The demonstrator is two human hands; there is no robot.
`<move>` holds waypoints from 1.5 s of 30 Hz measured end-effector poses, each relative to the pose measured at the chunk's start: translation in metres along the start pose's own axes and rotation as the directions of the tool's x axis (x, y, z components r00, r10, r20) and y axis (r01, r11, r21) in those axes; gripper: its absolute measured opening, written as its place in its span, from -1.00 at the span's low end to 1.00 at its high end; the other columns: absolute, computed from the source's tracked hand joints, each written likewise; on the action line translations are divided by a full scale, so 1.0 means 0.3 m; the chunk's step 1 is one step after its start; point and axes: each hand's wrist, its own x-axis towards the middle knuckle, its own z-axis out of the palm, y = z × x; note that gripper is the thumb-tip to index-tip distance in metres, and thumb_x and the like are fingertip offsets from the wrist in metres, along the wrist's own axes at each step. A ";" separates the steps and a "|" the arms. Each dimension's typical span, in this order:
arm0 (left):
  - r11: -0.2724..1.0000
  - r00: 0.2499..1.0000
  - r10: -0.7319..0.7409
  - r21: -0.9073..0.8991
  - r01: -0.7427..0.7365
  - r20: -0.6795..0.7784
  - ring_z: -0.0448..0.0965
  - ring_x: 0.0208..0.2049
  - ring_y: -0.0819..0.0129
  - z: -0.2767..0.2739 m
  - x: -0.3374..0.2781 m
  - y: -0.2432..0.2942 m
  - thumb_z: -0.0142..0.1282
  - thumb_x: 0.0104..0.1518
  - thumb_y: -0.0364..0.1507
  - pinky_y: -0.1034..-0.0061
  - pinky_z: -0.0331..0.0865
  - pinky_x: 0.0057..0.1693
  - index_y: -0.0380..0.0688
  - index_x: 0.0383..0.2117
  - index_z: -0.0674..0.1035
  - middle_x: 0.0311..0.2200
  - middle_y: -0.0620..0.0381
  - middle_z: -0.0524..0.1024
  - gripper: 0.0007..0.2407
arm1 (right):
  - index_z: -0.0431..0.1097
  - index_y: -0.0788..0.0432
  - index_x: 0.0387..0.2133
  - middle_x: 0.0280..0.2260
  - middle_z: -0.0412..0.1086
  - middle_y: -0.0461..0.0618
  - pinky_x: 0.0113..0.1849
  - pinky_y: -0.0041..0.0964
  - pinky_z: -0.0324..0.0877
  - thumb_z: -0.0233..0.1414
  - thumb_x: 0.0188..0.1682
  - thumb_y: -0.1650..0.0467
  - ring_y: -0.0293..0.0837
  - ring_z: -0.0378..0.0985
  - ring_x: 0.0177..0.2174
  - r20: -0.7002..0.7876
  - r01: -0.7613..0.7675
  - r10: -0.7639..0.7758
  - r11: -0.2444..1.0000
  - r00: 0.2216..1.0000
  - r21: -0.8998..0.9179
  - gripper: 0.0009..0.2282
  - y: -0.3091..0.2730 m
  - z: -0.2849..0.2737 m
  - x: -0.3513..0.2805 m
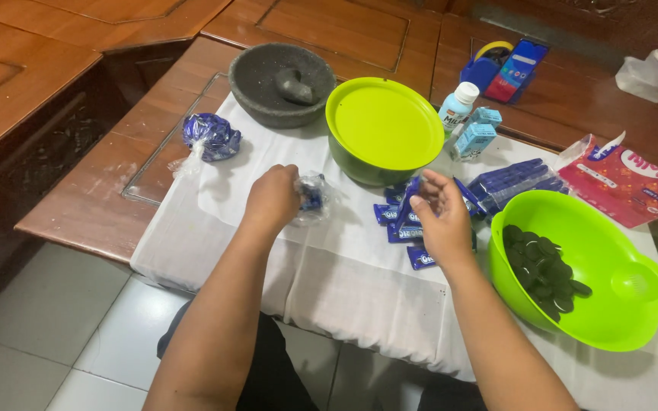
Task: Unwrapping individual Oreo cookie packets and placing the cookies into a green plastic bowl
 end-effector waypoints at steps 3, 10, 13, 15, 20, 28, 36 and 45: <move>0.997 0.998 0.036 0.076 -0.032 -0.059 0.70 -0.33 -0.04 0.011 0.000 0.017 0.17 -0.02 -0.67 0.21 0.62 -0.19 -0.32 -0.26 0.66 -0.35 -0.09 0.55 -0.81 | 0.29 0.20 0.17 -0.15 0.46 0.00 -0.01 -0.23 0.44 0.12 0.02 0.56 -0.18 0.51 -0.10 -0.018 -0.038 0.042 0.984 0.999 0.175 -0.58 -0.003 0.005 0.001; 0.995 0.993 -0.055 0.077 0.064 -0.105 0.62 -0.23 -0.13 0.058 0.048 0.040 0.16 -0.01 -0.60 0.02 0.62 -0.15 -0.32 -0.25 0.63 -0.26 -0.08 0.48 -0.81 | 0.29 0.09 0.15 -0.20 0.39 -0.15 -0.16 -0.32 0.54 -0.02 0.08 0.55 -0.26 0.54 -0.21 0.081 -0.269 0.280 0.741 0.957 0.615 -0.65 -0.014 -0.023 0.009; 0.982 0.983 -0.169 -0.072 0.174 0.073 0.55 -0.03 -0.16 -0.039 0.002 0.090 0.23 -0.03 -0.35 -0.06 0.44 0.01 -0.29 -0.06 0.62 -0.10 -0.18 0.55 -0.61 | 0.26 0.07 0.19 -0.11 0.42 -0.04 -0.13 -0.16 0.56 -0.05 0.09 0.56 -0.13 0.59 -0.16 0.147 -0.309 0.297 0.631 0.944 0.711 -0.62 0.049 -0.051 0.020; 0.959 0.973 -0.181 -0.194 0.206 0.140 0.37 0.22 -0.24 -0.092 -0.032 0.108 0.17 0.03 -0.20 -0.15 0.20 0.18 -0.21 0.13 0.49 0.18 -0.21 0.42 -0.47 | 0.23 0.08 0.21 -0.05 0.42 -0.01 -0.11 -0.19 0.53 -0.08 0.08 0.57 -0.14 0.57 -0.13 0.177 -0.316 0.279 0.603 0.944 0.732 -0.60 0.012 -0.055 0.009; 0.904 0.950 0.101 -0.371 -0.212 -0.297 0.43 0.11 -0.16 -0.072 -0.073 0.167 0.28 0.08 -0.29 -0.02 0.26 0.19 -0.16 0.05 0.48 0.07 -0.15 0.45 -0.58 | 0.21 0.07 0.24 0.02 0.44 0.06 -0.08 -0.15 0.52 -0.05 0.06 0.56 -0.08 0.58 -0.06 0.176 -0.263 0.203 0.577 0.963 0.773 -0.56 0.010 -0.063 0.000; 0.231 0.961 0.120 -0.949 0.216 0.248 0.65 -0.36 0.30 0.093 -0.132 0.377 0.29 0.10 -0.49 0.52 0.63 -0.36 -0.31 -0.22 0.58 -0.36 -0.03 0.61 -0.81 | 0.22 0.10 0.19 0.07 0.45 0.18 -0.03 -0.04 0.56 -0.05 0.05 0.56 0.06 0.56 0.03 0.146 -0.187 0.117 0.605 0.982 0.774 -0.60 -0.081 -0.098 -0.043; 0.269 0.980 0.160 -0.960 0.074 0.120 0.60 -0.39 0.40 0.107 -0.124 0.406 0.40 -0.05 -0.59 0.56 0.66 -0.30 -0.25 -0.12 0.62 -0.44 0.00 0.61 -0.67 | 0.54 0.30 -0.24 -0.42 0.57 0.23 -0.42 -0.19 0.66 0.16 0.02 0.54 -0.02 0.69 -0.49 -0.038 -0.014 0.017 0.997 0.999 0.080 -0.91 -0.035 -0.252 -0.085; 0.053 0.953 0.233 -0.981 0.187 0.194 0.67 -0.34 0.29 0.105 -0.063 0.783 0.29 0.13 -0.47 0.37 0.69 -0.31 -0.26 -0.30 0.61 -0.41 0.01 0.56 -0.87 | 0.42 0.23 -0.03 -0.37 0.49 -0.01 -0.30 -0.42 0.58 0.12 0.07 0.55 -0.31 0.58 -0.38 -0.301 0.052 -0.045 0.999 0.953 0.015 -0.79 -0.026 -0.532 -0.107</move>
